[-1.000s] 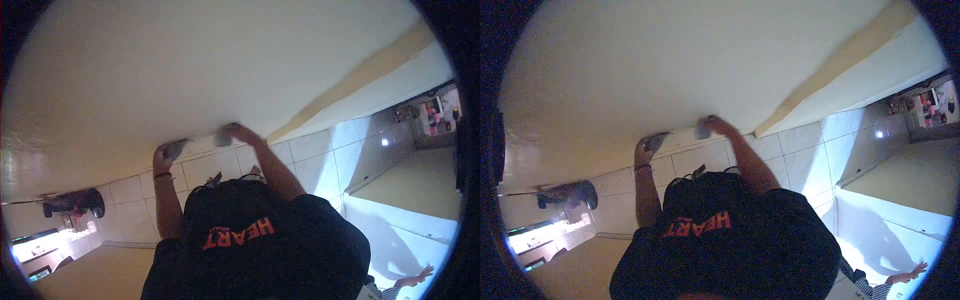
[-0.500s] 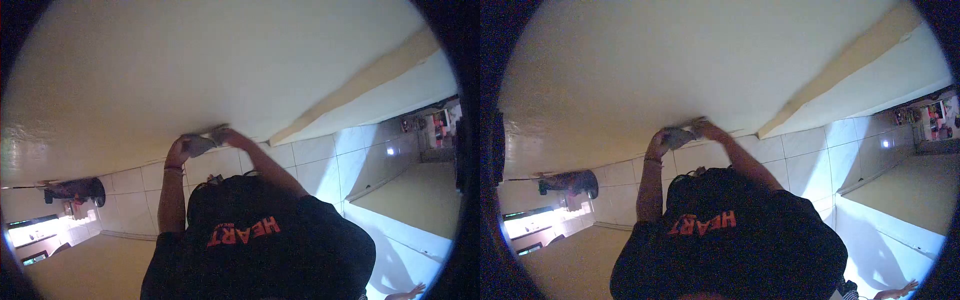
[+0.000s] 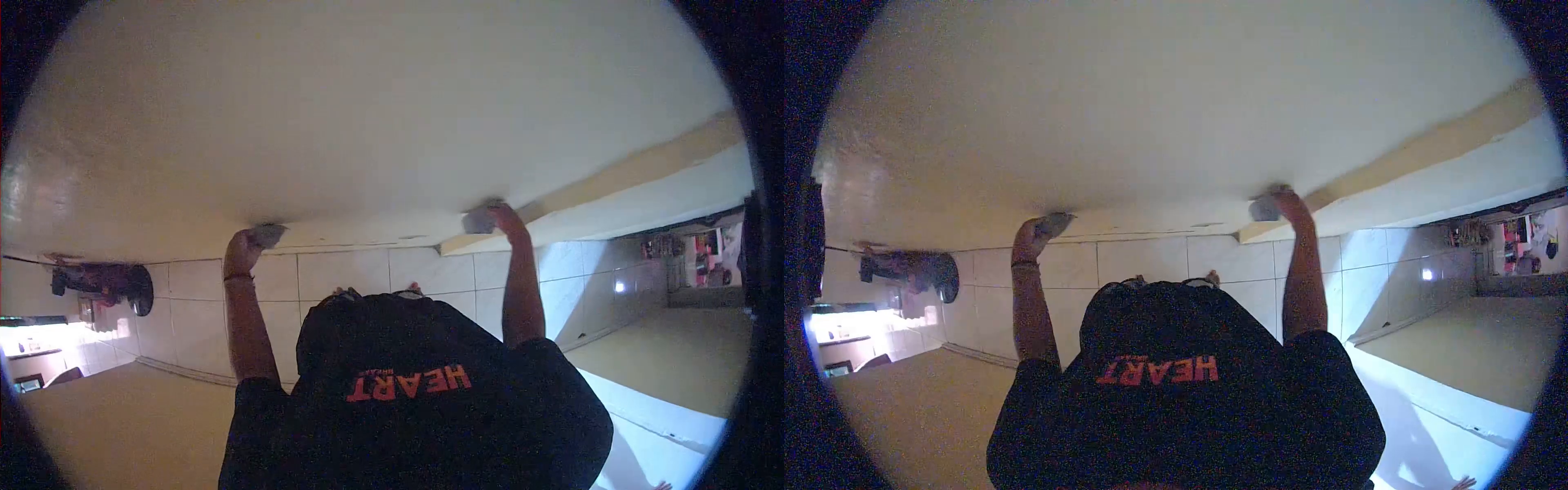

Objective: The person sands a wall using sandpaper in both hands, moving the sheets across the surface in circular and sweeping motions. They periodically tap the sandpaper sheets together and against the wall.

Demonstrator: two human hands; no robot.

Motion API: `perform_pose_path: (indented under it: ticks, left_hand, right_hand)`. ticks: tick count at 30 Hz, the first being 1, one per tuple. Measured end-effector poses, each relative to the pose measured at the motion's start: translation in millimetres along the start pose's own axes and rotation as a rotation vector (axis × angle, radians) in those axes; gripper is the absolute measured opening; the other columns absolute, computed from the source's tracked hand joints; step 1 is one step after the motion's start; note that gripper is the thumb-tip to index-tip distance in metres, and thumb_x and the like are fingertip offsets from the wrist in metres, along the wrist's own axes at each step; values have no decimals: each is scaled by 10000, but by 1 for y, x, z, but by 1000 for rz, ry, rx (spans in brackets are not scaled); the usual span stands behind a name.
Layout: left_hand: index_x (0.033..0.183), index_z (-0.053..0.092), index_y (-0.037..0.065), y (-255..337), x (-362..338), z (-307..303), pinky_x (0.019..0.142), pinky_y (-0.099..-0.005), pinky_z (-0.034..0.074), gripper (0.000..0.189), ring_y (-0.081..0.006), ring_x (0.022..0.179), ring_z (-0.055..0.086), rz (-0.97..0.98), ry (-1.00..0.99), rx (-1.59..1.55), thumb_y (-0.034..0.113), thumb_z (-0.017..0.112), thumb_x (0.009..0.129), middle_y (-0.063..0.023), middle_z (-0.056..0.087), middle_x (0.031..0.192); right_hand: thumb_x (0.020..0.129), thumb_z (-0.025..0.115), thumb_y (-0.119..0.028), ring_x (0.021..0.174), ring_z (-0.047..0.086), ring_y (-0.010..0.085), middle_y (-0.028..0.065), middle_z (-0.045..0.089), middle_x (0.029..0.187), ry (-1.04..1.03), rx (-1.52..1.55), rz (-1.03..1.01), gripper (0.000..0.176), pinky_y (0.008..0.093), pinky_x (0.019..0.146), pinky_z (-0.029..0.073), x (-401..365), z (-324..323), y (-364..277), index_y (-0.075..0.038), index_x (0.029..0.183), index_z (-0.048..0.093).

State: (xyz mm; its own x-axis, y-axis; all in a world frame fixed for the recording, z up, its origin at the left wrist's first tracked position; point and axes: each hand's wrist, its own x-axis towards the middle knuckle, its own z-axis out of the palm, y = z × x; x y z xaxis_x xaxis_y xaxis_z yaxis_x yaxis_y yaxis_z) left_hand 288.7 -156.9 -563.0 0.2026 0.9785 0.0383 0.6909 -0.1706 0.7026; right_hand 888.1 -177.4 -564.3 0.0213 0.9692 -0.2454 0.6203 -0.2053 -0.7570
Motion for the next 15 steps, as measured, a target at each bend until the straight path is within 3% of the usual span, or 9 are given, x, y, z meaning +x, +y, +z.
perform_pose_path:
  ticks: [2, 3, 4, 5, 11, 12, 13, 14, 15]
  left_hand:
    - [979, 555, 24, 65, 7, 4, 791, -340, 450, 272, -240, 873, 578, -33, -144, -19, 127, 586, 729, -134, 600, 950]
    - [993, 551, 27, 83, 9, -7, 794, -343, 448, 274, -240, 881, 577, -45, -216, -29, 132, 573, 742, -131, 599, 966]
    - [980, 559, 22, 126, 11, -3, 791, -340, 450, 266, -232, 875, 581, -2, -221, -170, 141, 579, 744, -126, 606, 955]
    - [967, 567, 17, 153, 13, 1, 788, -338, 451, 259, -225, 870, 586, 41, -225, -311, 151, 585, 746, -120, 612, 944]
    - [903, 593, 12, 96, 11, -10, 774, -341, 453, 261, -211, 856, 591, -4, -80, -127, 171, 641, 702, -122, 621, 897]
    - [872, 607, 15, 94, 8, -29, 764, -351, 455, 242, -224, 844, 596, -112, -76, -248, 173, 646, 692, -124, 626, 864]
    - [856, 615, 22, 73, 3, -44, 761, -355, 453, 241, -229, 830, 598, -95, -37, -217, 202, 638, 696, -135, 626, 850]
    - [840, 624, 29, 44, -4, -66, 757, -360, 452, 245, -234, 817, 600, -80, 1, -184, 230, 630, 700, -145, 626, 835]
    - [820, 631, 34, 8, -12, -76, 753, -365, 452, 256, -236, 802, 603, -93, 159, 35, 263, 611, 708, -140, 630, 822]
  right_hand:
    - [832, 431, -155, 980, 519, 252, 118, 548, 1096, -135, -474, -544, 274, 345, 907, 375, 34, 45, 21, -97, 1069, 556]
    - [838, 424, -163, 1048, 480, 263, 122, 522, 1137, -354, -474, -142, 290, 357, 957, 325, 28, 74, -63, -101, 1096, 541]
    - [838, 427, -210, 1086, 451, 278, 124, 502, 1164, -487, -665, -390, 317, 362, 979, 294, 25, 102, -116, -101, 1122, 519]
    - [825, 447, -264, 1078, 459, 274, 116, 503, 1166, -186, -475, -665, 330, 367, 968, 310, 41, 163, -83, -85, 1084, 544]
    - [824, 459, -183, 999, 503, 229, 77, 506, 1166, -364, -262, -355, 306, 351, 881, 406, 14, 145, -168, -93, 1106, 536]
    - [841, 445, -166, 987, 508, 203, 80, 486, 1185, -416, 441, 16, 311, 333, 853, 426, 4, 121, -147, -78, 1133, 510]
    - [852, 443, -156, 982, 512, 203, 82, 495, 1157, -332, -16, -480, 316, 324, 848, 431, 19, 98, -73, -55, 1151, 473]
    - [841, 467, -202, 983, 511, 203, 79, 520, 1096, -278, 358, 111, 337, 335, 838, 433, -11, 61, -97, -50, 1142, 469]
    - [829, 480, -250, 988, 512, 210, 75, 534, 1073, -162, 519, 195, 365, 349, 827, 433, -16, 39, -64, -62, 1142, 467]
